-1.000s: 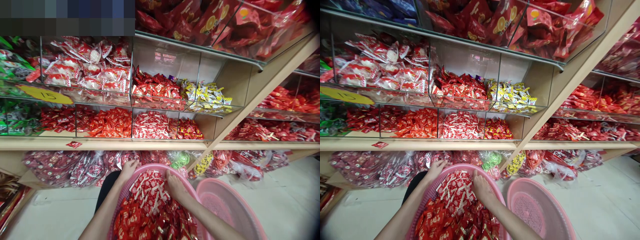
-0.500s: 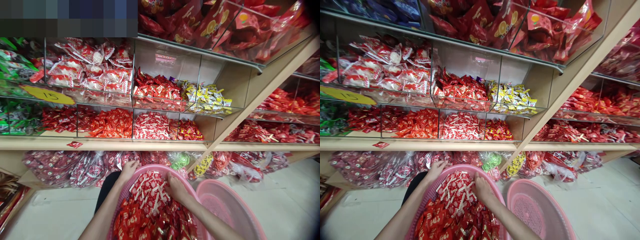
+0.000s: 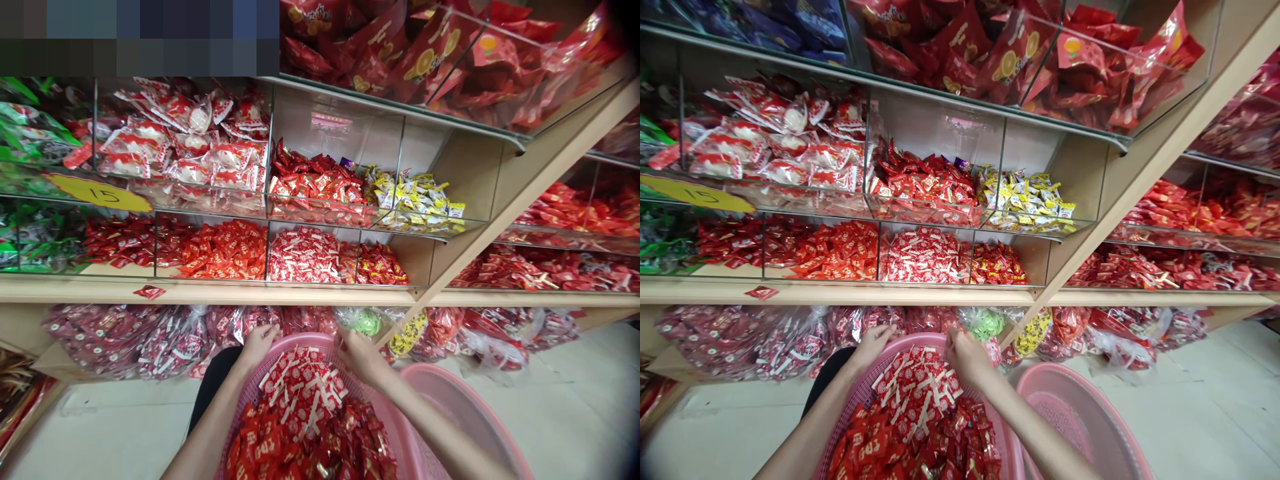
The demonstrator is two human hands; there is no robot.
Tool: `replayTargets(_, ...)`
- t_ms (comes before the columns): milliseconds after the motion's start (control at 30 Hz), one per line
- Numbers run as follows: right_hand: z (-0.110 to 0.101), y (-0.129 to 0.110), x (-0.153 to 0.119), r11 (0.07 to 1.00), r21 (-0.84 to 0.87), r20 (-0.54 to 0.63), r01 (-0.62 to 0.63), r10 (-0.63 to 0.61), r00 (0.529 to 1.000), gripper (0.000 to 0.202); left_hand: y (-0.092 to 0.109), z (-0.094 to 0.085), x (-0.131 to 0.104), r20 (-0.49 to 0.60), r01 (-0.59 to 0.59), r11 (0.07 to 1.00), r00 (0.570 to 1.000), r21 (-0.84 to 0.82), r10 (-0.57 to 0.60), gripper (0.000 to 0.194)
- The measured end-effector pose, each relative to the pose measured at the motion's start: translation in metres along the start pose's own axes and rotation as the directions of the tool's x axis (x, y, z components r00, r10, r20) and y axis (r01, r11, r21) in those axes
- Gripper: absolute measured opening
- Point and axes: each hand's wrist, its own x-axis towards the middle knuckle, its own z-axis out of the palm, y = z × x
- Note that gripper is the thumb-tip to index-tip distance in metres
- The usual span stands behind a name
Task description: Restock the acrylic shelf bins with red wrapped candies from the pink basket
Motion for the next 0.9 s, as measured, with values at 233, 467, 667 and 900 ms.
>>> replayTargets(233, -0.069, -0.046, 0.079, 0.910, 0.184, -0.314, 0.372, -0.304, 0.900, 0.008, -0.008, 0.000, 0.003, 0.011, -0.014, 0.999, 1.000, -0.044, 0.014, 0.049)
replayTargets(467, -0.076, -0.055, 0.145, 0.994, -0.098, -0.063, -0.041, 0.035, 0.997, 0.023, 0.001, -0.002, 0.001, -0.015, 0.023, 0.998, 1.000, -0.050, -0.023, 0.052)
replayTargets(667, -0.075, -0.069, 0.148, 0.992, -0.121, 0.047, -0.028, 0.033, 0.998, 0.033, 0.000, -0.001, 0.001, -0.016, -0.005, 0.999, 1.000, -0.047, 0.004, 0.051)
replayTargets(900, -0.077, -0.068, 0.146, 0.997, -0.071, 0.066, -0.037, 0.042, 0.997, 0.038, 0.000, 0.000, 0.000, -0.003, -0.001, 0.998, 1.000, -0.065, 0.001, 0.048)
